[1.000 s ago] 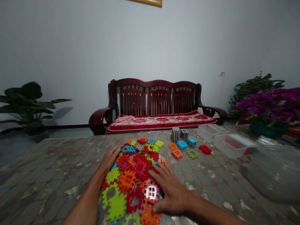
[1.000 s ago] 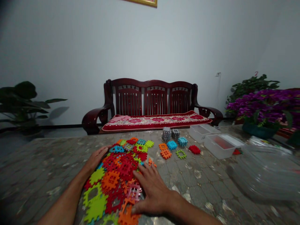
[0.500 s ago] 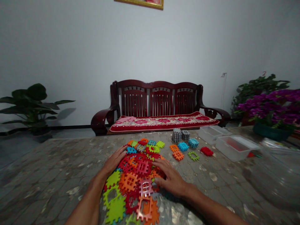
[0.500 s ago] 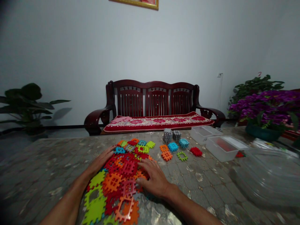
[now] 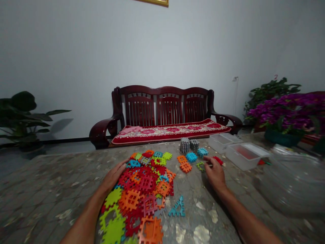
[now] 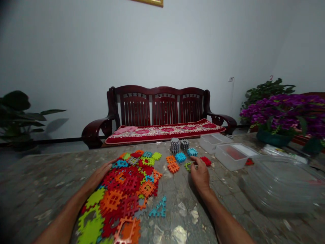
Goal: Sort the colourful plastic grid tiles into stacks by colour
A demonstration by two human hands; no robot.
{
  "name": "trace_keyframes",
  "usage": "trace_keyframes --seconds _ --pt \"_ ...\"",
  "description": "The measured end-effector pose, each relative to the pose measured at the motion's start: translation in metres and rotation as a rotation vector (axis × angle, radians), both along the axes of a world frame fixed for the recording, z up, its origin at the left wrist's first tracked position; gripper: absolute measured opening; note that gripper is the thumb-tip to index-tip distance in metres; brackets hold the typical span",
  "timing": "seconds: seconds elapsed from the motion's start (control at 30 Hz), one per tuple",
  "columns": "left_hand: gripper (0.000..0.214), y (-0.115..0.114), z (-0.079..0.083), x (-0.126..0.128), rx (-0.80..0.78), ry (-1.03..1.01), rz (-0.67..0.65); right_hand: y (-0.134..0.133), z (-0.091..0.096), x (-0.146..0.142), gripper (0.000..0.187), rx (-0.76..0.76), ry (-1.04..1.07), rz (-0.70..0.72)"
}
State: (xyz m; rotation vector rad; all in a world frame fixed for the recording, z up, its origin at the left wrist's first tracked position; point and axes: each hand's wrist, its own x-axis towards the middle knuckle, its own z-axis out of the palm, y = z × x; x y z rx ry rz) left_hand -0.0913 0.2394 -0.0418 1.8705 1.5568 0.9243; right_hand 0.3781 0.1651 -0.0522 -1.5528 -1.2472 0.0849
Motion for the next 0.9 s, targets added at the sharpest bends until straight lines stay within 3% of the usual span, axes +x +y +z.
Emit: trace_keyframes --seconds 0.13,0.3,0.43,0.57,0.9 --pt "0.066 0.001 0.001 -0.002 0.028 -0.051 0.039 0.007 0.004 0.027 0.049 -0.190 -0.059 -0.196" --pt "0.059 0.004 0.001 -0.002 0.062 -0.071 0.088 0.020 0.022 0.029 0.062 -0.495 -0.333 -0.341" --pt "0.059 0.004 0.001 -0.002 0.073 -0.081 0.116 0.038 0.036 0.027 0.074 -0.598 -0.519 -0.329" --pt "0.059 0.006 0.000 -0.003 0.060 -0.059 0.119 0.053 0.042 0.025 0.083 -0.674 -0.575 -0.286" --pt "0.058 0.005 0.001 -0.005 0.039 -0.008 0.111 0.071 0.033 0.029 0.082 -0.710 -0.602 -0.268"
